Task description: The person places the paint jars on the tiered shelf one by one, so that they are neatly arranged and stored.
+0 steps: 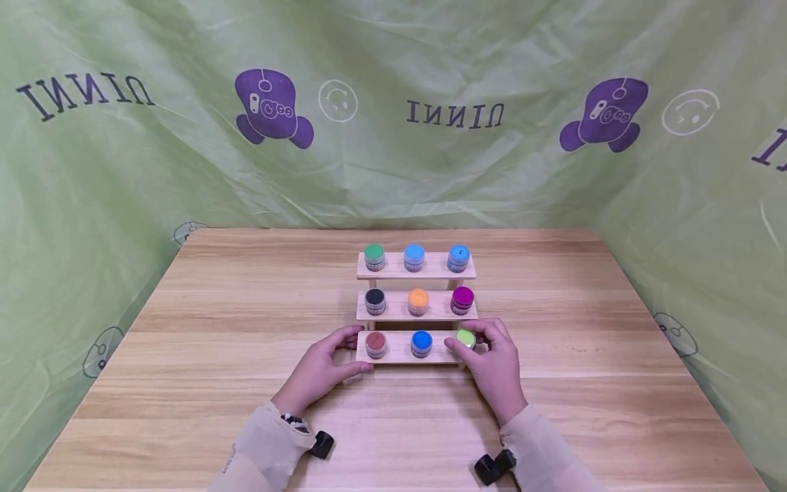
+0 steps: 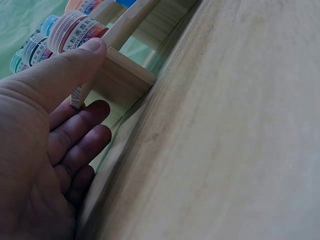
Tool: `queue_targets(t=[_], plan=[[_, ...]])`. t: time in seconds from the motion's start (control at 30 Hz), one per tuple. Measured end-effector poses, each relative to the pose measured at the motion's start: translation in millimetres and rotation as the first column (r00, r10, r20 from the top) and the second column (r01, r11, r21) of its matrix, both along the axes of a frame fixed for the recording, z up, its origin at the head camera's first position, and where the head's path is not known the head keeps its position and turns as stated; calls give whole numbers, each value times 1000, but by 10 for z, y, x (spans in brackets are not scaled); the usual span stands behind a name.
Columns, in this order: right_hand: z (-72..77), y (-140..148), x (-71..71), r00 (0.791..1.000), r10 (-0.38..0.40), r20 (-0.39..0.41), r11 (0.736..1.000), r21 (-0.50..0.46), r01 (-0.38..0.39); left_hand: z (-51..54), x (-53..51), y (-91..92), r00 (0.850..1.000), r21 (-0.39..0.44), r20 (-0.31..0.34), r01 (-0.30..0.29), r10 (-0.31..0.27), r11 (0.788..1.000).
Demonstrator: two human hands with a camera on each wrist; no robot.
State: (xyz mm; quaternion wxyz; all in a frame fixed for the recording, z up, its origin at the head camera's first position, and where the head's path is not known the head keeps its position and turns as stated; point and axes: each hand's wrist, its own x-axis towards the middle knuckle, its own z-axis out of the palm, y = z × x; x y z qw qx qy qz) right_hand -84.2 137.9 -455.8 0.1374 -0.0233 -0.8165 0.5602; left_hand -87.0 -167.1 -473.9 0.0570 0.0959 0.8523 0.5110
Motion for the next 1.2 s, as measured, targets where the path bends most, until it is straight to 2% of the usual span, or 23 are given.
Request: queue_targets(t=[0.3, 0.83, 1.2], plan=[[3, 20, 0, 1000, 5, 10, 1000, 11, -5, -6, -3, 13, 1000, 6, 4, 3, -3, 1000], [-40, 41, -15, 999, 23, -29, 1000, -5, -23, 36, 5, 34, 1000, 11, -19, 9, -9, 1000], [-11, 31, 5, 1000, 27, 9, 1000, 2, -27, 25, 1, 16, 1000, -2, -1, 3, -3, 1000]])
